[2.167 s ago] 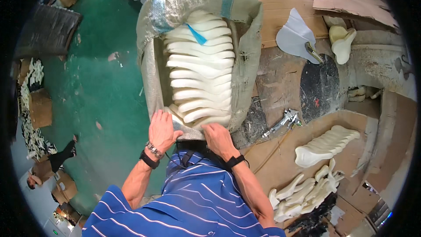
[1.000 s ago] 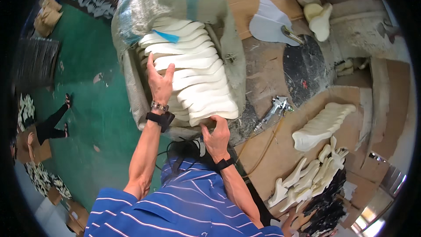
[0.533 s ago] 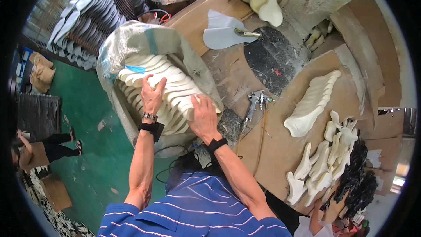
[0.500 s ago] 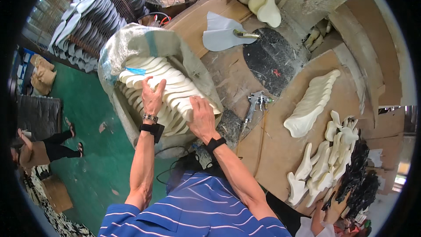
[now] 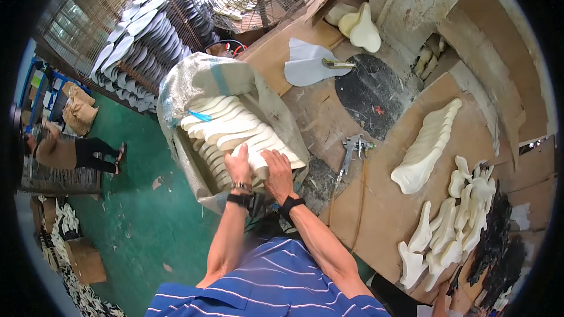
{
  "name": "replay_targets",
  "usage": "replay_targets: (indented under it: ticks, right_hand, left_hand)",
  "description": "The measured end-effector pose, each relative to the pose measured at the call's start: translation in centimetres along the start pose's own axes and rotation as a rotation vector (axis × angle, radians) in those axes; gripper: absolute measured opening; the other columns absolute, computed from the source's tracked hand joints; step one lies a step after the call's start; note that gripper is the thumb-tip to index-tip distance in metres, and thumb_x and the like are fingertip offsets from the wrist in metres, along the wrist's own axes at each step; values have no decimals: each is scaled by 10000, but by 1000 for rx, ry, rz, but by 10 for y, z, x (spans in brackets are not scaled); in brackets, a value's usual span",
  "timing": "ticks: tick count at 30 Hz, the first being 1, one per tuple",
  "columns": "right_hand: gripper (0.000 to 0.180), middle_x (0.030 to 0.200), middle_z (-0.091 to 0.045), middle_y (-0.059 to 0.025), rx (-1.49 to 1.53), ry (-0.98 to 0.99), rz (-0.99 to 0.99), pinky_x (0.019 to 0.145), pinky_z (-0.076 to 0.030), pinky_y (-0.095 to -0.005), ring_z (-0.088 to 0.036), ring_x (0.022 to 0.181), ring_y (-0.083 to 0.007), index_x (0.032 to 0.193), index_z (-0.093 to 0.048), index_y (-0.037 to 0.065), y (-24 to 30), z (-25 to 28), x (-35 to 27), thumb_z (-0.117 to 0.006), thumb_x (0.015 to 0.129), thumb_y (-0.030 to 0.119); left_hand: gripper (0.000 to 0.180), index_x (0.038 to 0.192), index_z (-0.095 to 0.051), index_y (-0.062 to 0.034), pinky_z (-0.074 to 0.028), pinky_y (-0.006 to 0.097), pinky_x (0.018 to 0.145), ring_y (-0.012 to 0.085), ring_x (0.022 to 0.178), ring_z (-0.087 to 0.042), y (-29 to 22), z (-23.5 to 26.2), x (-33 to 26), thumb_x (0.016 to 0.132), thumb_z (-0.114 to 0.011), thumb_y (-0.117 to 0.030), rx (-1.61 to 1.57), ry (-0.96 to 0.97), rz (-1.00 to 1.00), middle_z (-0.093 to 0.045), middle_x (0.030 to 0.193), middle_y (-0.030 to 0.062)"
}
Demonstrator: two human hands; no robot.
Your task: The person removes white shoe parts from a large sack and places them on a workbench. They use a handheld pneumatic tool to trim the edges of the parts, then toss them into a cardboard box. The process is repeated for multiple items.
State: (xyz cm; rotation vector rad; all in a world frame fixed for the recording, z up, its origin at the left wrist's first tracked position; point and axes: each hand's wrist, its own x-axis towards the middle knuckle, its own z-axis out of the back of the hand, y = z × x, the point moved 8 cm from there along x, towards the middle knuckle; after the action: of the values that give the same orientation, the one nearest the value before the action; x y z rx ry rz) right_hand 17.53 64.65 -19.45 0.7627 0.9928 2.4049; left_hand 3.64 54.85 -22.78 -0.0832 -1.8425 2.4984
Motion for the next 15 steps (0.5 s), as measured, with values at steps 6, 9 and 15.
replay_targets:
  ticks: [6,9,15]
  right_hand:
    - [598,1322,-664,-173,86,-163,115,1100,-447,-489,-603,1280,-365,1336,-605,34,47,63,-5,-735,754,-2]
    - [575,1279,-686,-192,152,-261,98,1054,-496,-453,-648,1220,-361,1322,-621,17,83,105,2,-759,764,24]
    - [568,1311,-668,-186,450,-400,27,1035,-518,-441,-657,1209,-360,1370,-572,38,120,190,2,-788,853,129]
  left_hand:
    - [583,1358,-585,67,-520,405,916,286,1039,-679,-119,37,-51,929,-758,-286,158,293,10,-705,1151,238]
    - [526,1308,-642,39,-532,379,857,244,966,-682,-195,53,-71,910,-798,-268,329,349,-333,-723,1072,210]
    - [626,1221,-652,29,-502,456,898,368,1017,-637,-348,45,-135,878,-761,-483,449,422,-903,-643,1098,197]
